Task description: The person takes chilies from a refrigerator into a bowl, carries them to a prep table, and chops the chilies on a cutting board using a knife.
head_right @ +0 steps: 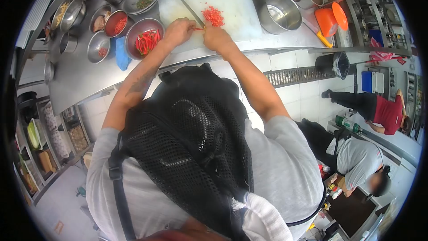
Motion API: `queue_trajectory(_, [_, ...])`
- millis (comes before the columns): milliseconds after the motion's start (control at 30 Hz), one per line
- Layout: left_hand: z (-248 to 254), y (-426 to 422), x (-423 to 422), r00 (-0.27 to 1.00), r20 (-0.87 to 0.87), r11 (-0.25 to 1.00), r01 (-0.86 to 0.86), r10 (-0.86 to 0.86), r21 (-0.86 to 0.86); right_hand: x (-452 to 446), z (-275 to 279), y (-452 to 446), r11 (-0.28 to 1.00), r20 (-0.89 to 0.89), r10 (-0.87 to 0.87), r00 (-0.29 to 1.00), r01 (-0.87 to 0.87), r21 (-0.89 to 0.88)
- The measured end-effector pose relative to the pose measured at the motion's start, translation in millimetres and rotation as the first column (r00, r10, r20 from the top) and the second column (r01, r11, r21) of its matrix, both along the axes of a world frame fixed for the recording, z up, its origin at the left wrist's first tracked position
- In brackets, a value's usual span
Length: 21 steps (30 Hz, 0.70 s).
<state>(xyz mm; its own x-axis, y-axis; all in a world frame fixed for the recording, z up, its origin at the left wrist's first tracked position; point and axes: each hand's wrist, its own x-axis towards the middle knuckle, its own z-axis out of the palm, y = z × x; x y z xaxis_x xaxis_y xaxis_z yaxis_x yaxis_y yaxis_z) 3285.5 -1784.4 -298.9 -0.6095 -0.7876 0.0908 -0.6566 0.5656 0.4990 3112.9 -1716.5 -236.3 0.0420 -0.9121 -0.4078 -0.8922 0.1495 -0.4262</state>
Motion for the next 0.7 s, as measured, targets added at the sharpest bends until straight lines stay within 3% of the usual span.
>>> queue_trajectory(67, [-4.2, 2.4, 2.0, 0.998, -0.058, 0.997, -0.005, 0.001, -0.074, 5.3, 1.2, 4.8, 0.998, 0.032, -0.026, 0.999, 0.024, 0.066])
queue_trajectory(167, [-2.1, -1.5, 1.2, 1.000, -0.022, 0.999, 0.019, -0.020, -0.042, 5.9, 0.4, 4.4, 0.999, -0.009, 0.014, 1.000, -0.014, -0.044])
queue_trajectory(267, [-0.4, -2.4, 1.1, 0.999, 0.043, 1.000, 0.012, -0.012, 0.000, 6.8, 2.8, 3.5, 0.989, 0.030, -0.048, 0.998, 0.043, 0.139])
queue_trajectory(333, [2.7, -2.8, 2.4, 1.000, 0.028, 1.000, 0.009, -0.009, 0.018, 0.8, -19.3, 4.2, 0.997, 0.018, 0.009, 1.000, -0.007, -0.079])
queue_trajectory(433, [-0.2, -3.3, -0.4, 0.999, -0.022, 0.999, 0.031, -0.030, 0.033, 1.1, -41.3, 0.6, 0.991, 0.015, 0.006, 1.000, -0.004, -0.131])
queue_trajectory(467, [-1.8, -4.3, 1.6, 0.998, -0.049, 0.999, 0.043, -0.042, 0.019, 5.2, -25.5, 2.4, 0.992, 0.021, -0.001, 1.000, 0.004, -0.127])
queue_trajectory(533, [-4.7, -3.2, 3.1, 0.998, -0.018, 0.998, 0.053, -0.052, 0.034, 8.1, 4.0, 7.2, 0.997, 0.061, -0.040, 0.997, 0.036, 0.069])
queue_trajectory(567, [-4.1, -6.9, 1.1, 0.999, 0.001, 0.998, 0.049, -0.049, 0.032, 6.3, -14.5, 3.8, 0.997, 0.063, -0.053, 0.997, 0.048, 0.066])
queue_trajectory(633, [-6.7, -8.5, 0.9, 0.998, -0.017, 0.997, 0.065, -0.065, 0.039, 2.4, -65.2, -0.9, 0.979, -0.036, 0.041, 0.999, -0.048, -0.200])
queue_trajectory(700, [-7.5, -8.4, 1.7, 0.998, -0.030, 0.997, 0.065, -0.064, 0.049, 0.3, -28.3, -4.5, 0.993, -0.006, 0.027, 1.000, -0.028, -0.117])
